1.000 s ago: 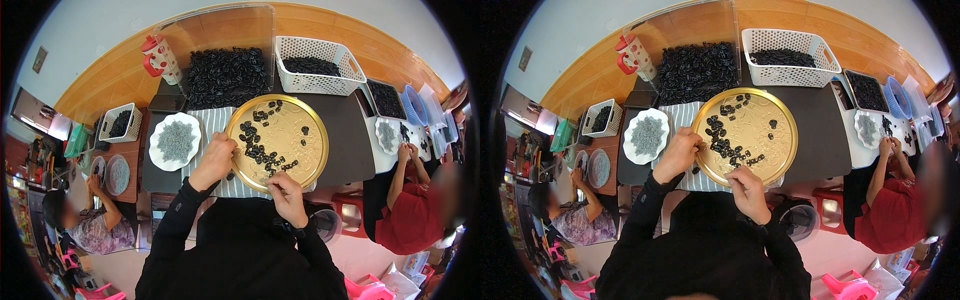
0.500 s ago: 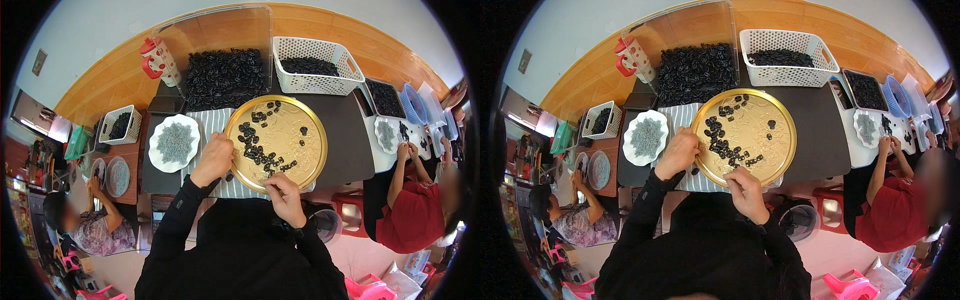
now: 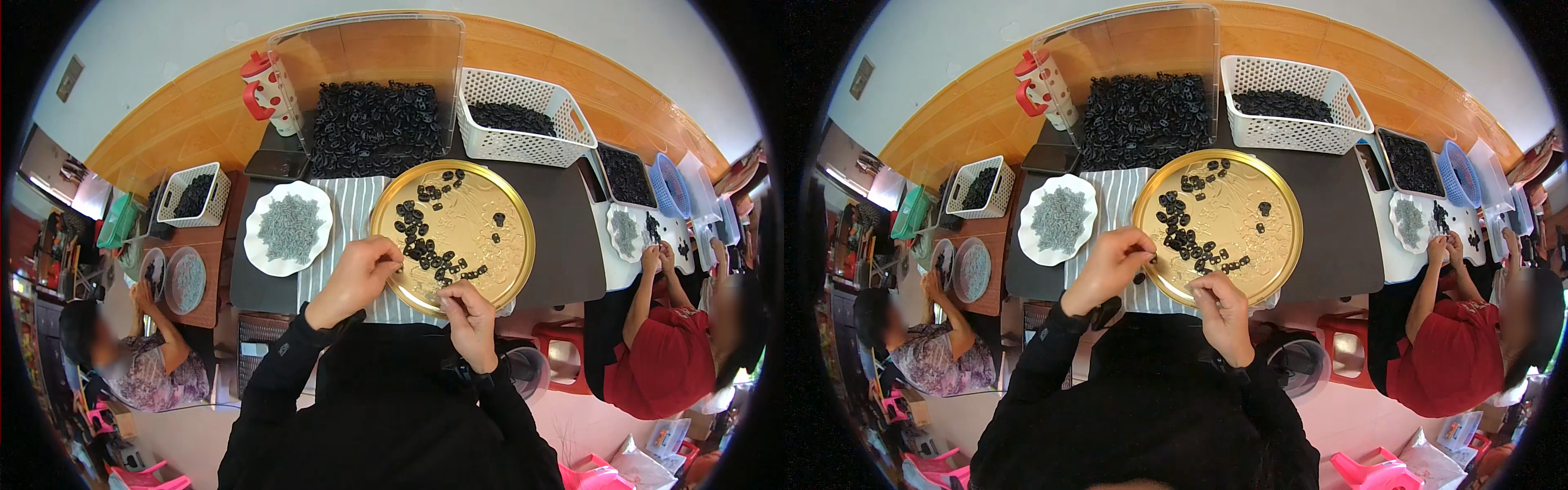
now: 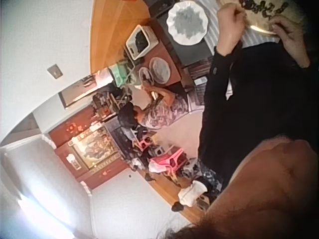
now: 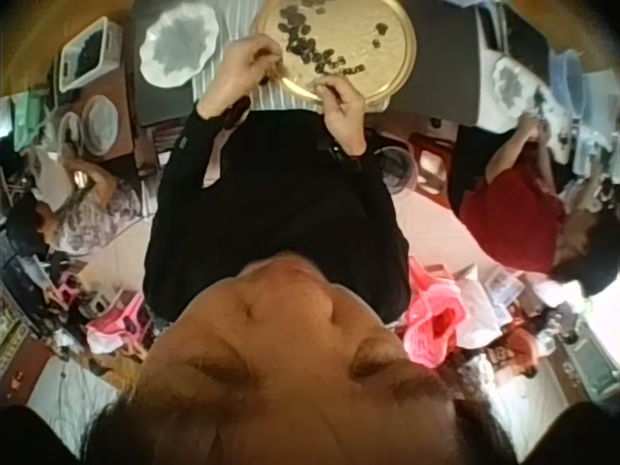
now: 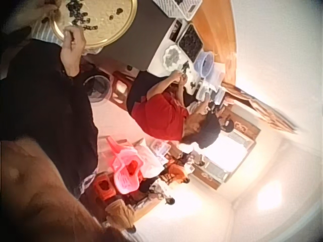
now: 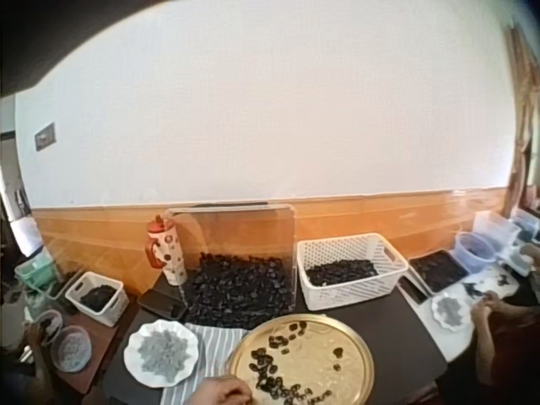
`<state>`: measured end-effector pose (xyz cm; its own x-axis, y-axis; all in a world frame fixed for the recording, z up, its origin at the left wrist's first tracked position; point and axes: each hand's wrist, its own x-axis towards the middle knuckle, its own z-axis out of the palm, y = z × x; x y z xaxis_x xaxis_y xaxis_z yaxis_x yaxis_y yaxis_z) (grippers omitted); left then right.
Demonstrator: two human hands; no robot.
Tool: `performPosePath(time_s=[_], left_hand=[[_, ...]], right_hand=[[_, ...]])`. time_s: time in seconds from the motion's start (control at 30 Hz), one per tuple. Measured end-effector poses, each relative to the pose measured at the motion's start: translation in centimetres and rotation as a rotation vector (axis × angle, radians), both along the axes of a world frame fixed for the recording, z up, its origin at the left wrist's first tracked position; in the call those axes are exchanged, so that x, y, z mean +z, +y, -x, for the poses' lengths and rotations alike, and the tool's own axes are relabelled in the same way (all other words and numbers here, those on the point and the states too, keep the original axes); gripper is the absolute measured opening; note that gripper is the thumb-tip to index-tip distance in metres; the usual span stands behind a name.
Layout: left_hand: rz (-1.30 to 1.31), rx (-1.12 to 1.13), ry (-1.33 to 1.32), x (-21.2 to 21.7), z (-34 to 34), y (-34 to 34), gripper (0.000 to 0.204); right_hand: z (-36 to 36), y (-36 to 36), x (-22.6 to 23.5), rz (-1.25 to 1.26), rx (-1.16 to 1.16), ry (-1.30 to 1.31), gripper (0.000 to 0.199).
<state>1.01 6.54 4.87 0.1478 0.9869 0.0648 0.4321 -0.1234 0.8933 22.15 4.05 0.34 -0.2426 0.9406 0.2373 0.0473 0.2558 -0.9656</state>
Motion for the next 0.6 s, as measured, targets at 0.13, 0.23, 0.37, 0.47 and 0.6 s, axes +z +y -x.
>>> performPosePath(time_s=[0.13, 0.23, 0.37, 0.47, 0.6], left_hand=[[0.231, 0.004, -0.679, -0.7, -0.1, -2.8, 0.013], [0.254, 0.02, -0.737, -1.3, -0.1, -4.3, 0.019], [0.276, 0.016, -0.78, -1.9, 0.1, -5.1, 0.021], [0.268, 0.007, -0.779, -2.0, 0.5, -5.4, 0.021], [0.268, 0.008, -0.829, -1.7, 0.9, -5.7, 0.021]], right_hand=[[1.2, -0.2, 1.1, 0.064, 0.027, 0.082, 0.005], [2.6, -0.3, 1.5, 0.105, 0.088, 0.12, 0.005], [3.9, -0.5, 1.1, 0.089, 0.129, 0.097, 0.004], [4.5, -0.8, 1.1, 0.091, 0.124, 0.06, 0.004], [5.0, -1.1, 1.1, 0.104, 0.108, 0.066, 0.004]])
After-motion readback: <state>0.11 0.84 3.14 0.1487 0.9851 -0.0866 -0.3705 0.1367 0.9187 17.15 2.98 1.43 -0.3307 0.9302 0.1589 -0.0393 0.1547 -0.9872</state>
